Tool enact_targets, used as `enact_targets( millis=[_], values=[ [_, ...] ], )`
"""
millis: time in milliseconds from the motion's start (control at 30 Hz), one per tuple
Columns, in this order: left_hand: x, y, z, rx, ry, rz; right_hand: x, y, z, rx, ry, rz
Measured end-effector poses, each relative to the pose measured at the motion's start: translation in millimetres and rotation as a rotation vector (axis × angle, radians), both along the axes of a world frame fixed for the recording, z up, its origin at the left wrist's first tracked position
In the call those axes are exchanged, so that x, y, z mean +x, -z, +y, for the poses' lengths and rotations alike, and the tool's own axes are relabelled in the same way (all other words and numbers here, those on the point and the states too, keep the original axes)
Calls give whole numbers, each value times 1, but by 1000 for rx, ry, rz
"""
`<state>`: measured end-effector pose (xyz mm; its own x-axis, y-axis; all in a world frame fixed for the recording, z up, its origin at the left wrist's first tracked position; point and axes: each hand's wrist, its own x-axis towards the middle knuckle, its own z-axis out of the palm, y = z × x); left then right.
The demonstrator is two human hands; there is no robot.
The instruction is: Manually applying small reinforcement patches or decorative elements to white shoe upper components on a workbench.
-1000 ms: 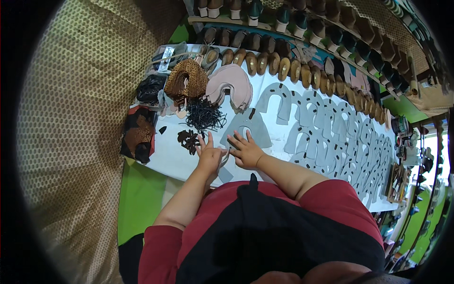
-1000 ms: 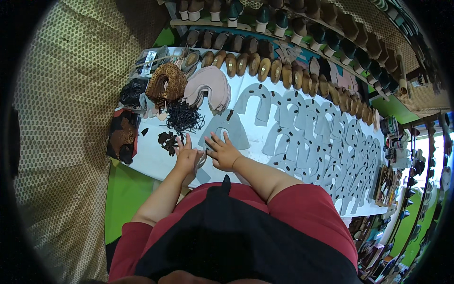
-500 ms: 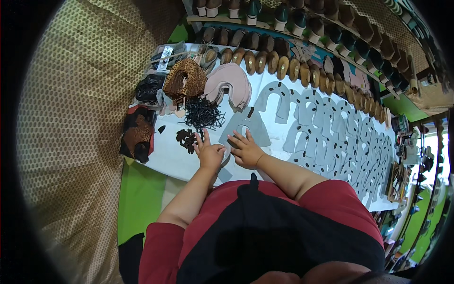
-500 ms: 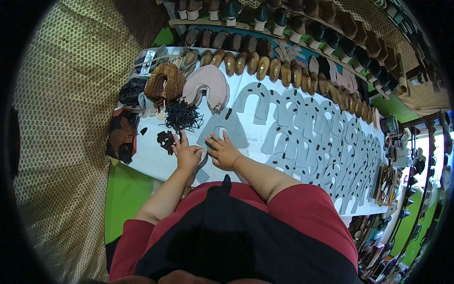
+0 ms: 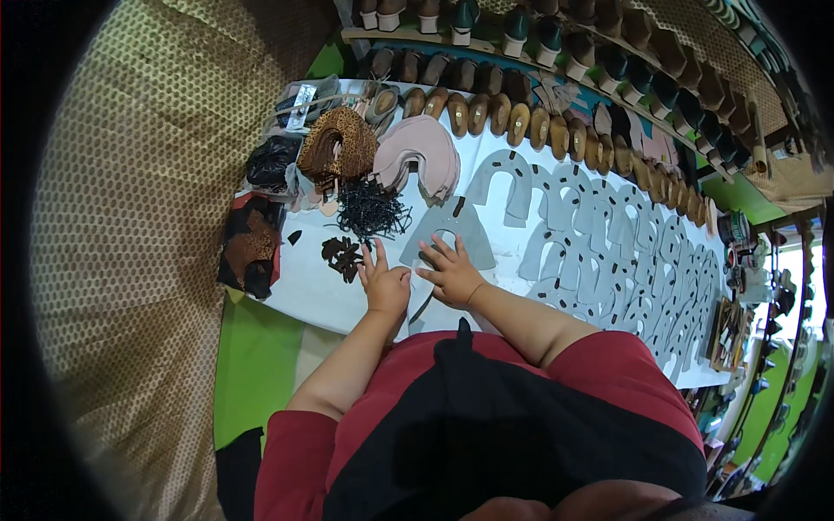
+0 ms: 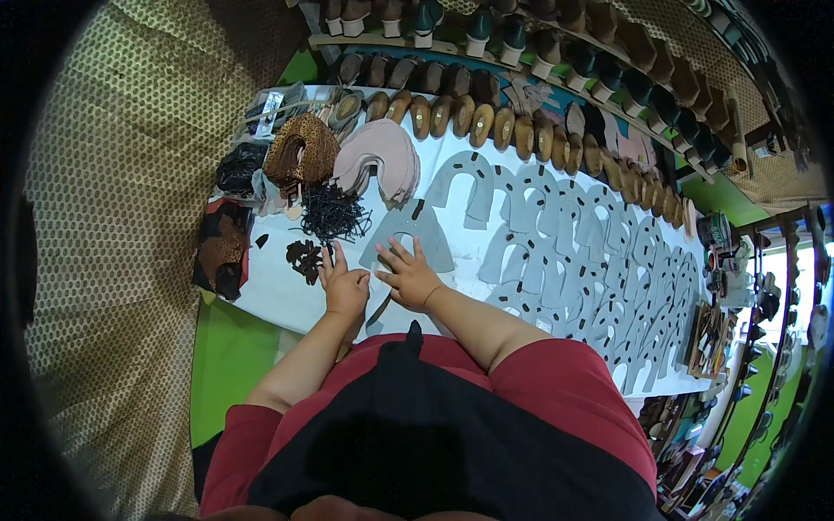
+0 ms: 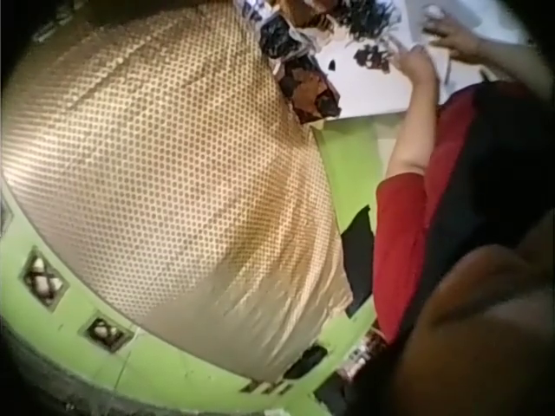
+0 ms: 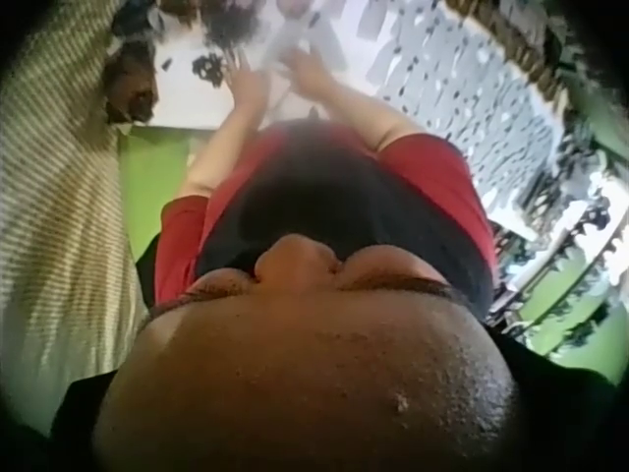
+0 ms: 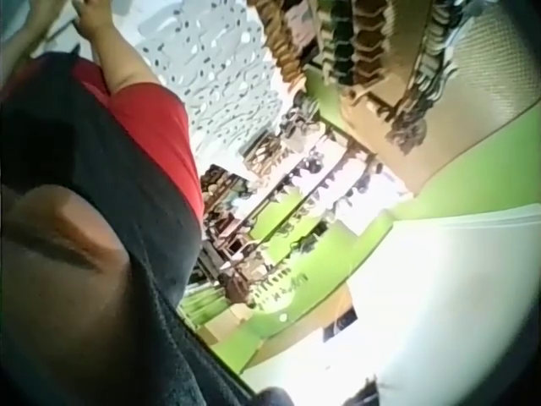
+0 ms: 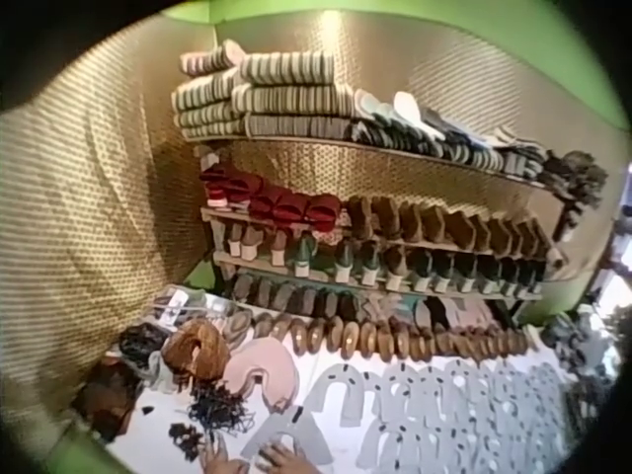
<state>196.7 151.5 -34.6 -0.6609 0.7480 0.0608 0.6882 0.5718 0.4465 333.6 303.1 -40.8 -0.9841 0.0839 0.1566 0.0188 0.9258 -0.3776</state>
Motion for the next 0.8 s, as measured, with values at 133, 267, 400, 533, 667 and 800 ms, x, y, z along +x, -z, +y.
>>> enact_targets(
  millis=[133, 267, 400, 533, 667, 800],
  values=[
    [2, -5, 5, -6, -11, 1, 0, 1, 1, 14, 4, -4],
    [2, -3, 10, -21, -14, 52, 0, 2, 1, 9, -1, 22],
    [-3, 6, 11, 33, 31, 129, -1, 2, 0, -4, -10, 10],
    [-2, 8, 11, 49, 29, 146, 0, 1, 1, -21, -15, 9],
    [0, 11, 7, 111, -42, 122, -3, 11, -1, -29, 74, 127],
    [1, 11, 3, 91, -78, 77, -3, 7, 0, -46, 73, 150]
  ],
)
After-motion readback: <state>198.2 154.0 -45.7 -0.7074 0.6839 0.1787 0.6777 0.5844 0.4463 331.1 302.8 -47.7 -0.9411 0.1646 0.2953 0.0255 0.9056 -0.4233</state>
